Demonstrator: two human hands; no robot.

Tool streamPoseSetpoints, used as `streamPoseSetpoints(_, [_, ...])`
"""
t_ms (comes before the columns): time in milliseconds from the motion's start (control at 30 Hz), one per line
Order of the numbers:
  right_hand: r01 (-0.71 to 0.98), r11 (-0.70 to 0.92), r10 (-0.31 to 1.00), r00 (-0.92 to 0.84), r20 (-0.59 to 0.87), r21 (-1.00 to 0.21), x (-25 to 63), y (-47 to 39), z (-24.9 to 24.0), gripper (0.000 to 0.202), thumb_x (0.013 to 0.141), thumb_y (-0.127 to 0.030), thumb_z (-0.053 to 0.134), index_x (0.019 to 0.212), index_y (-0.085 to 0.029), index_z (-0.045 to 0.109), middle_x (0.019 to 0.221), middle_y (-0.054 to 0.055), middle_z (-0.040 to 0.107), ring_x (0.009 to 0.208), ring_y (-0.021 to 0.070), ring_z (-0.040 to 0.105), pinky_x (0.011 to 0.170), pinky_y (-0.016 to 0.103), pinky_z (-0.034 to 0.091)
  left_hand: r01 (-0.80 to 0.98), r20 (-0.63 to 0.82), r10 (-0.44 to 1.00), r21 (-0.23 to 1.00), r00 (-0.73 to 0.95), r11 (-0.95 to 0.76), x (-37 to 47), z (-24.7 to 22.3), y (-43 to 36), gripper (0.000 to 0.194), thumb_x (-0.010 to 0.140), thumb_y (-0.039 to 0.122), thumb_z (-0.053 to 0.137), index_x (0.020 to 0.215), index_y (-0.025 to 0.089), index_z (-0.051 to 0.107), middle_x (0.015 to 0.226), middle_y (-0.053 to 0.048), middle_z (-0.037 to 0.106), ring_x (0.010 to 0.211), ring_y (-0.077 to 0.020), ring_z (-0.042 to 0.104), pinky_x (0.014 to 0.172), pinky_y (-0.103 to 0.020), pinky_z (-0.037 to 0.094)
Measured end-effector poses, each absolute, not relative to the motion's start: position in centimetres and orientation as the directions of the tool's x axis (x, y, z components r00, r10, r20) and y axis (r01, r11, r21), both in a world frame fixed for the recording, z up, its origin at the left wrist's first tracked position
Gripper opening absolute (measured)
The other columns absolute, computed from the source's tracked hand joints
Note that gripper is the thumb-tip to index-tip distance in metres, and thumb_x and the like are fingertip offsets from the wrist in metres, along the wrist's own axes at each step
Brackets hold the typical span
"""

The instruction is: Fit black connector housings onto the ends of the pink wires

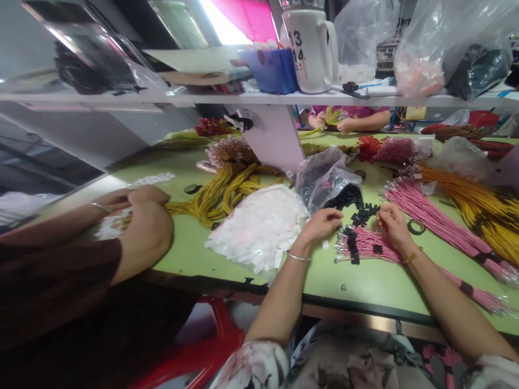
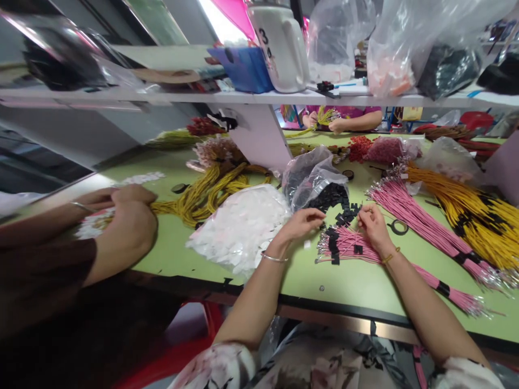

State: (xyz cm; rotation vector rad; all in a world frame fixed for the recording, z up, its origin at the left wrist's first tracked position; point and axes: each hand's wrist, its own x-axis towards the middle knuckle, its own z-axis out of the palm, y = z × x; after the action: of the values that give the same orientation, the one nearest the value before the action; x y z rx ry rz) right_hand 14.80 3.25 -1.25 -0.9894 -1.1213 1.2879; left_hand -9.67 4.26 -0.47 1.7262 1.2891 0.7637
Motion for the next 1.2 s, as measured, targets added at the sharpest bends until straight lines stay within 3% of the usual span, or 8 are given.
streamPoseSetpoints(100, [-0.082, 0.085, 0.988, -0.120, 0.095, -0.993, 14.3, 2.6, -1.3, 0.030, 0.080, -0.047, 0.070, 0.084, -0.022, 0.054, 0.068, -0.002, 0.060, 0.056, 0.0120, 0.049, 0.053, 0.025, 0.037, 0.731, 0.112, 0.992, 0.673, 0.051, -0.113, -9.4, -1.4, 4.9, 0.030, 0.083, 0.014, 0.059, 0.109, 0.015, 0.074, 0.108, -0.013, 0.070, 0.097, -0.0227, 0.064, 0.092, -0.038, 0.049])
streamPoseSetpoints(267, [0.090, 0.137, 0.972, -0.203, 0.116, -0.987, 13.9, 2.4, -1.7, 0.026, 0.082, -0.044, 0.066, 0.083, -0.020, 0.055, 0.061, -0.005, 0.050, 0.053, 0.0111, 0.041, 0.051, 0.025, 0.031, 0.848, 0.027, 0.985, 0.507, 0.168, -0.158, -8.3, -1.6, 4.3, 0.032, 0.083, 0.021, 0.064, 0.113, 0.017, 0.072, 0.111, -0.011, 0.064, 0.102, -0.0231, 0.062, 0.093, -0.034, 0.047])
streamPoseSetpoints(600, [0.131, 0.140, 0.967, -0.232, 0.107, -0.981, 13.9, 2.4, -1.4, 0.027, 0.079, -0.046, 0.067, 0.079, -0.020, 0.058, 0.064, -0.003, 0.052, 0.056, 0.0125, 0.043, 0.053, 0.026, 0.033, 0.916, -0.054, 0.984, 0.377, 0.167, -0.135, -7.1, -0.6, 3.2, 0.032, 0.078, 0.007, 0.056, 0.106, 0.018, 0.067, 0.101, -0.011, 0.064, 0.089, -0.0222, 0.060, 0.075, -0.030, 0.042])
streamPoseSetpoints(733, [0.110, 0.131, 0.972, -0.210, 0.105, -0.985, 14.1, 2.5, -1.6, 0.031, 0.078, -0.050, 0.068, 0.080, -0.020, 0.059, 0.065, -0.001, 0.057, 0.058, 0.0133, 0.047, 0.055, 0.026, 0.036, 0.888, -0.035, 0.994, 0.452, 0.107, -0.080, -7.4, -0.7, 3.4, 0.019, 0.074, 0.007, 0.061, 0.090, 0.017, 0.066, 0.095, -0.009, 0.062, 0.082, -0.0200, 0.057, 0.070, -0.029, 0.040])
streamPoseSetpoints(833, [0.109, 0.104, 0.976, -0.201, 0.081, -0.989, 14.1, 2.4, -1.7, 0.033, 0.079, -0.051, 0.068, 0.079, -0.019, 0.060, 0.063, -0.001, 0.057, 0.057, 0.0129, 0.047, 0.054, 0.026, 0.036, 0.727, 0.007, 1.000, 0.686, -0.011, 0.003, -7.4, -1.0, 3.7, 0.013, 0.073, 0.008, 0.065, 0.083, 0.017, 0.063, 0.078, -0.002, 0.059, 0.072, -0.0157, 0.053, 0.066, -0.027, 0.039])
streamPoseSetpoints(933, [0.128, 0.107, 0.980, -0.180, 0.083, -0.986, 14.0, 2.4, -1.6, 0.032, 0.079, -0.049, 0.067, 0.075, -0.018, 0.059, 0.063, -0.002, 0.055, 0.056, 0.0120, 0.045, 0.054, 0.026, 0.035, 0.267, -0.104, 0.994, 0.957, -0.045, 0.112, -6.7, -1.1, 3.8, 0.018, 0.077, 0.016, 0.067, 0.095, 0.016, 0.066, 0.066, 0.002, 0.056, 0.059, -0.0110, 0.050, 0.057, -0.023, 0.037])
streamPoseSetpoints(1033, [0.150, 0.116, 0.981, -0.175, 0.089, -0.982, 14.0, 2.3, -1.4, 0.030, 0.079, -0.047, 0.066, 0.073, -0.018, 0.059, 0.062, -0.002, 0.053, 0.055, 0.0117, 0.043, 0.054, 0.026, 0.034, -0.120, -0.227, 0.972, 0.965, 0.055, 0.232, -5.6, -0.9, 3.7, 0.027, 0.073, 0.017, 0.073, 0.099, 0.012, 0.070, 0.061, 0.003, 0.057, 0.050, -0.0065, 0.046, 0.050, -0.020, 0.034])
streamPoseSetpoints(1200, [0.161, 0.123, 0.979, -0.180, 0.093, -0.979, 14.0, 2.3, -1.3, 0.032, 0.078, -0.048, 0.067, 0.071, -0.018, 0.058, 0.061, -0.003, 0.053, 0.055, 0.0115, 0.043, 0.054, 0.026, 0.034, -0.368, -0.329, 0.928, 0.853, 0.172, 0.371, -4.6, -0.4, 3.2, 0.018, 0.073, 0.011, 0.075, 0.091, 0.011, 0.071, 0.068, 0.000, 0.064, 0.058, -0.0064, 0.059, 0.058, -0.018, 0.048])
